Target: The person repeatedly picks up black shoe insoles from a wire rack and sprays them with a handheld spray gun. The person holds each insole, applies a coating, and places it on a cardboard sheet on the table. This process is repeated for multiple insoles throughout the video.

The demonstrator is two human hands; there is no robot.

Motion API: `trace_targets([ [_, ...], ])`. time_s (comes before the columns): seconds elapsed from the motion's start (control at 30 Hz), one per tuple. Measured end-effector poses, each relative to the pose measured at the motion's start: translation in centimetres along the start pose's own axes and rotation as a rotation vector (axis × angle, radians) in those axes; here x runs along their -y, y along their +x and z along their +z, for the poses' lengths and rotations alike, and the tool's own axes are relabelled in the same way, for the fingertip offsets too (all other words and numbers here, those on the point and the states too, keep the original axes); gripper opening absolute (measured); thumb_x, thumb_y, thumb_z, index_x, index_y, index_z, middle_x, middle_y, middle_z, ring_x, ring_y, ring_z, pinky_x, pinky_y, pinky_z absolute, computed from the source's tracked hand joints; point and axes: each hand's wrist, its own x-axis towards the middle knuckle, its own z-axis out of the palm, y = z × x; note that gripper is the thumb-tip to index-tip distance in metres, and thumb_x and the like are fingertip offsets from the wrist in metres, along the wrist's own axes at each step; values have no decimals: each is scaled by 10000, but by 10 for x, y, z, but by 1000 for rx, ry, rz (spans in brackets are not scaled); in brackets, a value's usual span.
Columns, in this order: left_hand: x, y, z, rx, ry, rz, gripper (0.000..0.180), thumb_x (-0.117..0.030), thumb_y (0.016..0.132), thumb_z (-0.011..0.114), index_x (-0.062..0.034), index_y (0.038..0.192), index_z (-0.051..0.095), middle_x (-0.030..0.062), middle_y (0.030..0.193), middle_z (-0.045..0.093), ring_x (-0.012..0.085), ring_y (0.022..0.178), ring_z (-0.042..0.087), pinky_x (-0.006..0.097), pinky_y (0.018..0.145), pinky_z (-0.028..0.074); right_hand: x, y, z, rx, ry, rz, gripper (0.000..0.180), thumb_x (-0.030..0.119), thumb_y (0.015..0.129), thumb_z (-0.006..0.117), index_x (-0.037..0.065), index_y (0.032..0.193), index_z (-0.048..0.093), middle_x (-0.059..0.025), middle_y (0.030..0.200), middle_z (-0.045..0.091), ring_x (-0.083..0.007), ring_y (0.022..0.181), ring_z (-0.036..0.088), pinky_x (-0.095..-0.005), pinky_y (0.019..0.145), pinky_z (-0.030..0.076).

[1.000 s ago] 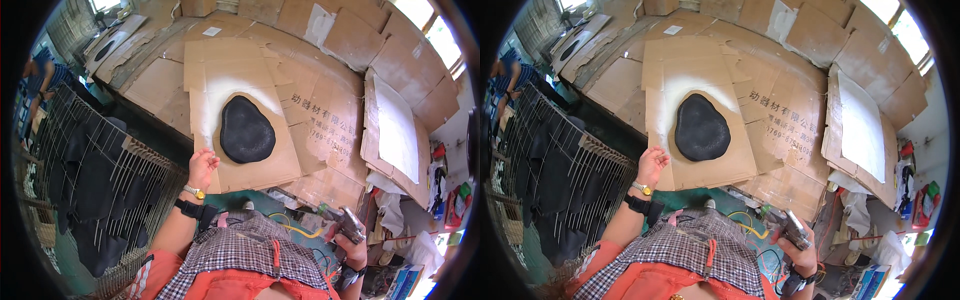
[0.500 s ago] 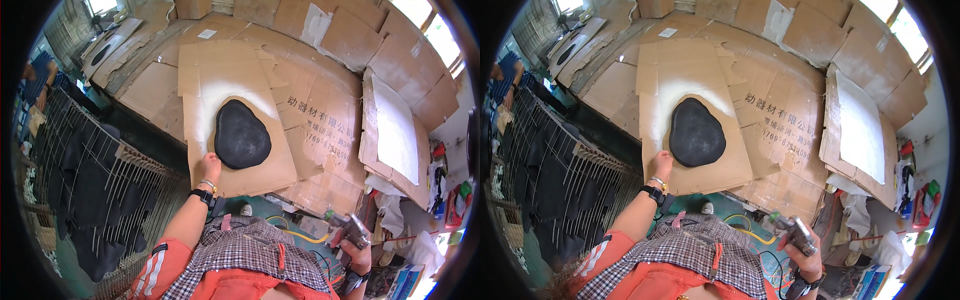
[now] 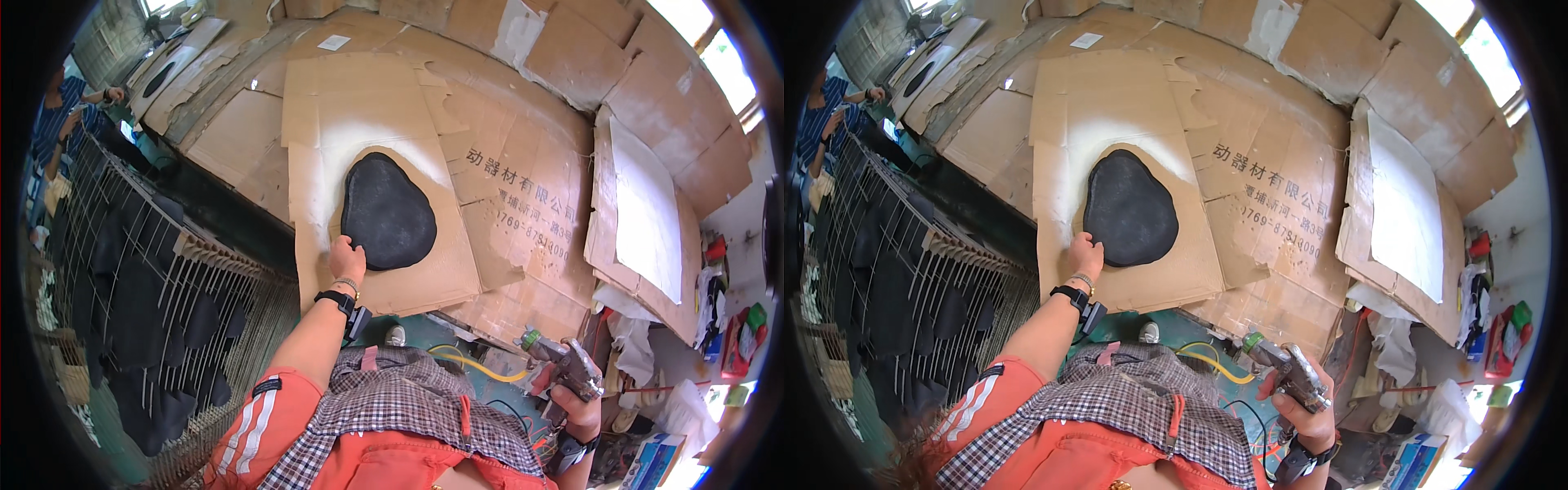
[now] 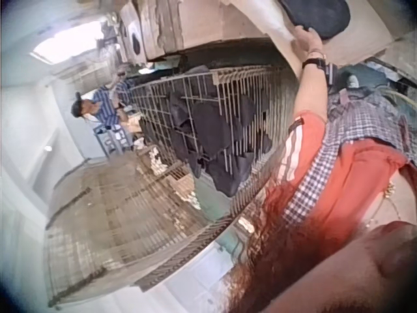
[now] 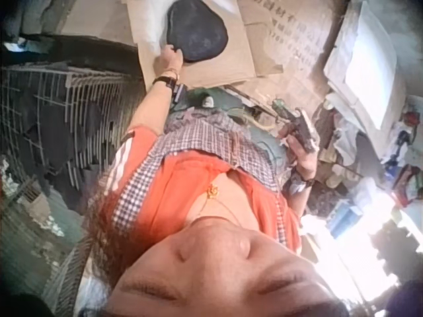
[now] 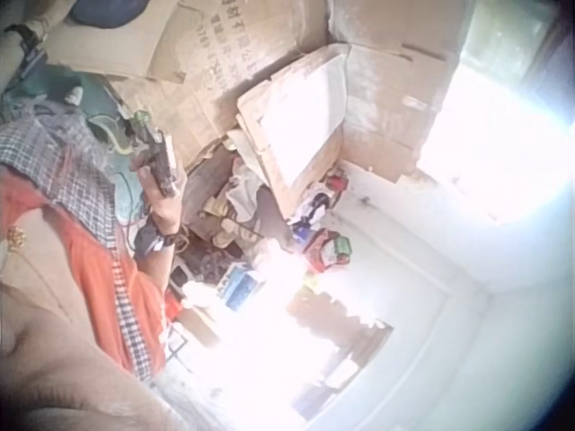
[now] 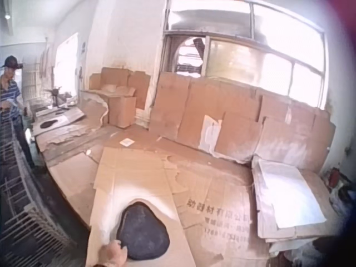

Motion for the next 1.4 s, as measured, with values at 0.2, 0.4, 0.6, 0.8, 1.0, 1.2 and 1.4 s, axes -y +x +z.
trace_targets([
  [0.2,-1,7,2,47,-82,-16,52,-97,736,653,-55,767,650,107,893,645,296,862,621,407,758,496,-1,-11,-15,-143,4,39,689,170,707,761,-33,1293,461,-164,842,645,-215,715,638,-335,670,510],
  [0.4,0,9,12,106,-600,-319,88,-58,726,622,-49,813,635,84,825,625,225,724,616,352,624,503,-13,-8,-8,-183,74,-40,669,176,724,752,-7,1301,465,-153,819,638,-221,704,636,-339,660,507],
  [0.6,-17,8,-6,503,-1356,-583,253,22,688,610,-36,934,614,91,834,603,243,753,612,381,611,526,-12,-9,-12,-164,-26,17,558,101,747,703,-18,1250,494,-99,820,636,-178,728,620,-300,693,495],
  [0.8,-107,15,-108,648,-1664,-388,337,40,825,486,-80,1136,536,69,1016,623,202,896,624,375,784,536,-3,21,10,-107,-168,118,290,162,811,650,3,1044,583,-69,839,624,-136,665,560,-271,602,423],
  [1.0,-138,5,-288,483,-1959,162,312,27,867,468,-73,1155,533,64,1046,632,191,940,636,371,797,559,12,52,48,27,-205,143,183,145,863,619,33,1006,597,-46,848,622,-96,515,494,-238,454,350],
  [1.2,-109,32,-436,102,-2033,345,205,67,855,446,4,1025,541,135,1005,630,287,958,630,444,900,527,24,57,110,126,-212,200,127,162,911,594,58,983,607,-25,804,615,-74,396,444,-216,353,307],
  [1.4,-34,135,-545,-215,-2129,287,234,129,804,453,34,1013,503,170,1002,562,315,913,589,504,846,551,25,61,167,284,-274,185,152,154,914,589,49,1024,601,-28,891,629,-62,425,450,-207,372,320],
])
